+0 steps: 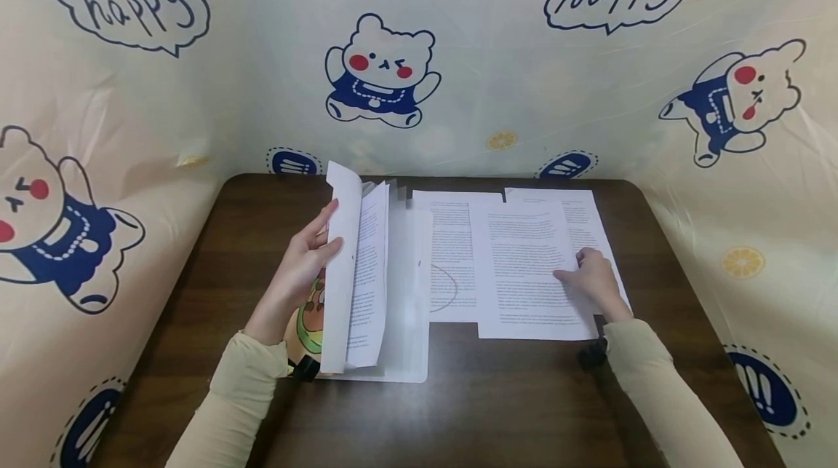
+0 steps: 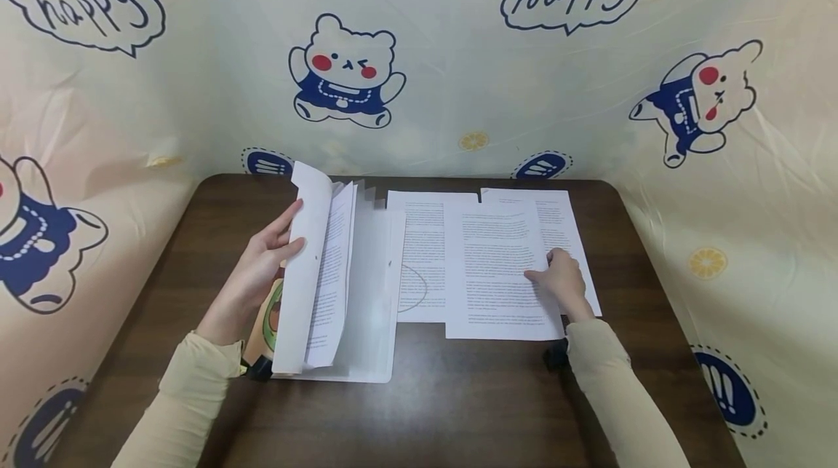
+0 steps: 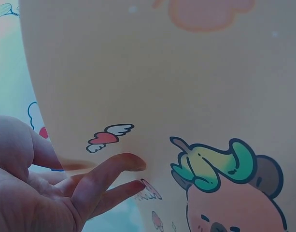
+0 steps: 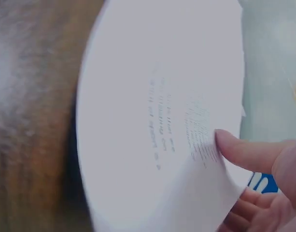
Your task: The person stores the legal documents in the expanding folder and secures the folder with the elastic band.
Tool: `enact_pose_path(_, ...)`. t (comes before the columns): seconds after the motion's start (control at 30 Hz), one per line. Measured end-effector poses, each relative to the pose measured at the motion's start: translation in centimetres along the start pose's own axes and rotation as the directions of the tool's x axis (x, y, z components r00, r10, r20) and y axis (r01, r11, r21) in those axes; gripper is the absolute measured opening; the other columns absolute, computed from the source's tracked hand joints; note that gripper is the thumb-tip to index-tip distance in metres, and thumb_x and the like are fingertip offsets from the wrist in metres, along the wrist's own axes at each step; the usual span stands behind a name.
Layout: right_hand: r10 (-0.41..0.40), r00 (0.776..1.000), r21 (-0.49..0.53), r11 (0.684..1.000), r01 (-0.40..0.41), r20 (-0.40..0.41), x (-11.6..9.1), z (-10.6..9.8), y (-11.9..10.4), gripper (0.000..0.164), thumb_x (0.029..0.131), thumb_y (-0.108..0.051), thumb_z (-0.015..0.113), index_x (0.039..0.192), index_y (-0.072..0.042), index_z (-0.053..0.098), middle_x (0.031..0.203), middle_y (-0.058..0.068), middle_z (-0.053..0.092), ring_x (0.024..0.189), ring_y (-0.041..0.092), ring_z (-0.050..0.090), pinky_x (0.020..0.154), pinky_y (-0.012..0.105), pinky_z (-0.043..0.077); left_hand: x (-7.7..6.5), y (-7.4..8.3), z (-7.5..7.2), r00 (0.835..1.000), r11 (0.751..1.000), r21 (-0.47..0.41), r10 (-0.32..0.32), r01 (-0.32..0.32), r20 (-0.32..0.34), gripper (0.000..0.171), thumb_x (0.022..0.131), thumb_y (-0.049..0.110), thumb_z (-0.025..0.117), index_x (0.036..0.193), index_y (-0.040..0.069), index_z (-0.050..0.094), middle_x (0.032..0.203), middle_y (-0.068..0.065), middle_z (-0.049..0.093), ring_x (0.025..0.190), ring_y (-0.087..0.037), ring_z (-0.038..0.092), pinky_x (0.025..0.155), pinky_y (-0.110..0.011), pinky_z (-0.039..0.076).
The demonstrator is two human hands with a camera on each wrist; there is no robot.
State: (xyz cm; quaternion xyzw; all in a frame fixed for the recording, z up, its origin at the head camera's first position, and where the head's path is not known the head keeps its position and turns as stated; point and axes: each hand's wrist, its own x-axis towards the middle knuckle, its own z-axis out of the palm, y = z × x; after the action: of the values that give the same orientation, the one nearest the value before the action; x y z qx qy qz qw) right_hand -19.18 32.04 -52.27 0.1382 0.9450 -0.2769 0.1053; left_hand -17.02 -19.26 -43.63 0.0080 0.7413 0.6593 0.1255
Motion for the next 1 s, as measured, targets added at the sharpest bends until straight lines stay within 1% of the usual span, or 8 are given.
enact_pose_path(0.17, 0.009, 0.992, 0.116, 0.993, -0.024, 0.127, 0.1, -1.4, 0.7, 0.057, 0.101, -0.016, 0.072, 0.141, 0.018, 0.051, 0.135, 0.042, 0.062, 0.111, 0.045, 0.070, 0.081, 0.036, 0.058, 0.0, 0.0, 0.0, 1.000, 1.000, 0.000, 0.000, 0.000, 0.003, 0.072, 0.116, 0.010, 0.047, 0.178, 0.032, 0.017, 0.165, -0.030, 0.051, 0.101, -0.008, 0.074, 0.077, -0.021, 0.064)
enact_pose_path(0.27, 0.025, 0.978, 0.176, 0.982, -0.062, 0.207, 0.2, -2.1, 1.2, 0.060, 0.106, -0.015, 0.066, 0.152, 0.016, 0.044, 0.139, 0.040, 0.062, 0.109, 0.039, 0.075, 0.083, 0.032, 0.059, -0.1, 0.1, 0.0, 1.000, 1.000, 0.002, -0.002, 0.002, 0.001, 0.072, 0.116, 0.011, 0.047, 0.178, 0.032, 0.017, 0.164, -0.030, 0.052, 0.101, -0.009, 0.073, 0.077, -0.021, 0.064)
enact_pose_path(0.4, 0.027, 0.953, 0.257, 0.960, -0.109, 0.302, 0.4, -2.7, 2.0, 0.063, 0.110, -0.017, 0.060, 0.161, 0.013, 0.036, 0.136, 0.032, 0.067, 0.099, 0.022, 0.074, 0.081, 0.029, 0.059, -0.1, 0.1, 0.0, 1.000, 1.000, 0.006, -0.003, 0.003, 0.000, 0.072, 0.116, 0.011, 0.047, 0.178, 0.032, 0.017, 0.165, -0.030, 0.051, 0.102, -0.009, 0.073, 0.077, -0.021, 0.064)
enact_pose_path(0.53, -0.017, 0.926, 0.391, 0.909, -0.143, 0.377, 0.5, -2.8, 3.0, 0.070, 0.113, -0.020, 0.058, 0.167, 0.012, 0.027, 0.127, 0.017, 0.074, 0.096, 0.012, 0.074, 0.082, 0.029, 0.061, 0.0, 0.1, 0.1, 1.000, 1.000, 0.005, -0.006, 0.006, 0.001, 0.072, 0.116, 0.011, 0.047, 0.178, 0.032, 0.017, 0.166, -0.029, 0.050, 0.103, -0.010, 0.073, 0.078, -0.021, 0.064)
enact_pose_path(0.7, -0.132, 0.881, 0.508, 0.851, -0.134, 0.454, 0.2, -3.0, 4.0, 0.072, 0.116, -0.019, 0.053, 0.171, 0.009, 0.017, 0.118, -0.003, 0.077, 0.099, 0.010, 0.076, 0.085, 0.030, 0.063, -0.1, 0.1, 0.1, 1.000, 1.000, 0.002, -0.013, 0.013, 0.000, 0.072, 0.116, 0.012, 0.048, 0.178, 0.033, 0.017, 0.165, -0.030, 0.051, 0.103, -0.010, 0.074, 0.078, -0.022, 0.065)
enact_pose_path(0.83, -0.196, 0.853, 0.569, 0.811, -0.137, 0.484, -0.1, -3.2, 4.2, 0.072, 0.116, -0.016, 0.051, 0.173, 0.005, 0.012, 0.118, -0.008, 0.078, 0.103, 0.010, 0.078, 0.088, 0.031, 0.064, -0.1, 0.1, 0.1, 1.000, 1.000, 0.006, -0.008, 0.008, 0.000, 0.072, 0.116, 0.011, 0.048, 0.178, 0.032, 0.017, 0.165, -0.030, 0.051, 0.102, -0.010, 0.075, 0.078, -0.022, 0.065)
enact_pose_path(0.93, -0.198, 0.845, 0.581, 0.799, -0.155, 0.497, -0.3, -3.4, 4.2, 0.075, 0.116, -0.016, 0.052, 0.174, 0.002, 0.009, 0.120, -0.009, 0.078, 0.105, 0.011, 0.078, 0.089, 0.032, 0.065, -0.1, 0.1, 0.0, 1.000, 1.000, 0.007, -0.002, 0.002, 0.002, 0.072, 0.116, 0.011, 0.048, 0.178, 0.032, 0.016, 0.165, -0.031, 0.051, 0.103, -0.010, 0.075, 0.078, -0.021, 0.065)
enact_pose_path(1.0, -0.177, 0.842, 0.569, 0.803, -0.176, 0.510, -0.5, -3.4, 4.3, 0.076, 0.116, -0.017, 0.053, 0.175, 0.002, 0.008, 0.120, -0.009, 0.078, 0.105, 0.012, 0.079, 0.090, 0.032, 0.066, -0.1, 0.1, 0.0, 1.000, 1.000, 0.007, 0.001, -0.001, 0.003, 0.072, 0.116, 0.011, 0.048, 0.178, 0.032, 0.016, 0.164, -0.031, 0.051, 0.102, -0.010, 0.075, 0.078, -0.021, 0.065)
